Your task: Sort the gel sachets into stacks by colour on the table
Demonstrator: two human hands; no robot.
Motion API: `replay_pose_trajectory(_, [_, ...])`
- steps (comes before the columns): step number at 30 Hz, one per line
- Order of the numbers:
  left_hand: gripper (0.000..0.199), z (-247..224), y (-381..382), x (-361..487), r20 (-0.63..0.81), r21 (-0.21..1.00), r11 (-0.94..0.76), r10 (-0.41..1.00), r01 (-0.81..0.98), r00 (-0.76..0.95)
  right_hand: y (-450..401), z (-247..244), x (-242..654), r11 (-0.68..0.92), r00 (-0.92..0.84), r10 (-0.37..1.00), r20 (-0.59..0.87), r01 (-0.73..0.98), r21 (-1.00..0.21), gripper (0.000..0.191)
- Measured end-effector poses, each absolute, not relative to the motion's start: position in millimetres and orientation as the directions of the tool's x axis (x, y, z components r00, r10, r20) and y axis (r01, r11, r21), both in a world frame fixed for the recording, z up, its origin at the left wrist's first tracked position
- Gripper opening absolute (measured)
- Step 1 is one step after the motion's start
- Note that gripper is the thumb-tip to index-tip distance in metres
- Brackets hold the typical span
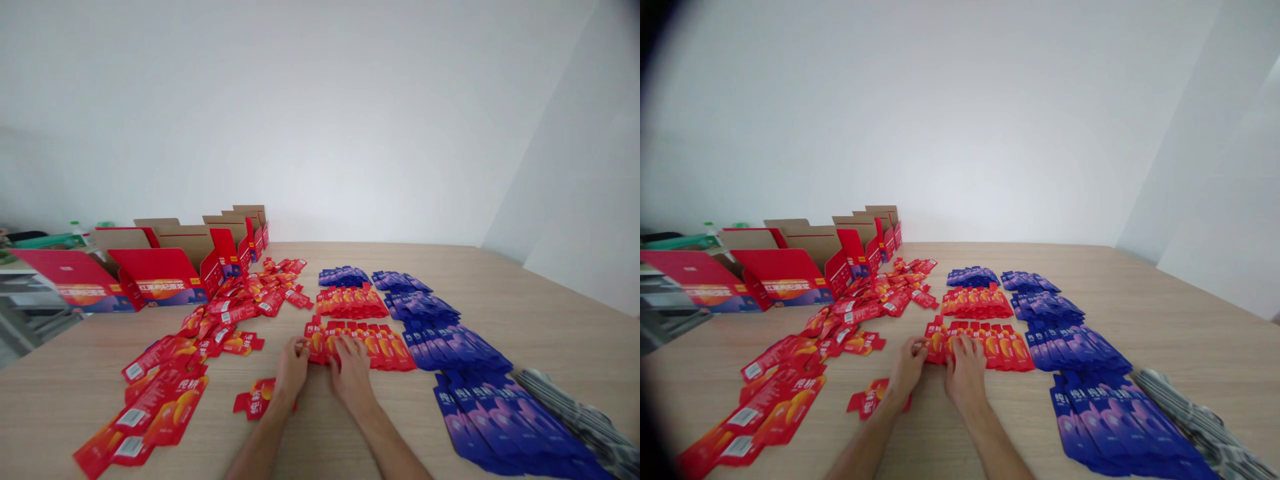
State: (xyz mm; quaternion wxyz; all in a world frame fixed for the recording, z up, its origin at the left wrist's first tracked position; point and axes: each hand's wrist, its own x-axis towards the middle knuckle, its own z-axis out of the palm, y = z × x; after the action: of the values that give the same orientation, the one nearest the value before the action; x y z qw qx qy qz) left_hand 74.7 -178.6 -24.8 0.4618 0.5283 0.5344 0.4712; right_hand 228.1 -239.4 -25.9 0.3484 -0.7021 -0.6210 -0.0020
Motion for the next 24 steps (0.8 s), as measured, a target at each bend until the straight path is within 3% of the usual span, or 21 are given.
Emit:
replay_pose_trajectory(11, [0.021, -35.1, -176.0, 84.5, 0.105, 0.923, -0.122, 0.992, 0.365, 0.066, -236.5, -38.8, 231.1, -0.053, 0.182, 0.935, 0.305, 0.920, -0.388, 0.037])
replay_pose_trajectory(15, [0.037, -34.5, -181.0, 84.8, 0.075, 0.673, -0.173, 0.983, 0.719, 0.167, -238.2, -33.0, 230.6, -0.073, 0.173, 0.955, 0.240, 0.924, -0.374, 0.037])
replay_pose_trajectory(18, [0.046, -31.4, -182.8, 81.8, 0.094, 0.502, -0.213, 0.977, 0.838, 0.192, -239.6, -29.4, 230.0, -0.086, 0.169, 0.964, 0.205, 0.929, -0.359, 0.039])
replay_pose_trajectory(24, [0.071, -25.0, -185.3, 82.4, 0.158, 0.480, -0.383, 0.923, 0.789, 0.352, -240.2, -28.9, 230.0, -0.089, 0.169, 0.965, 0.199, 0.930, -0.358, 0.044])
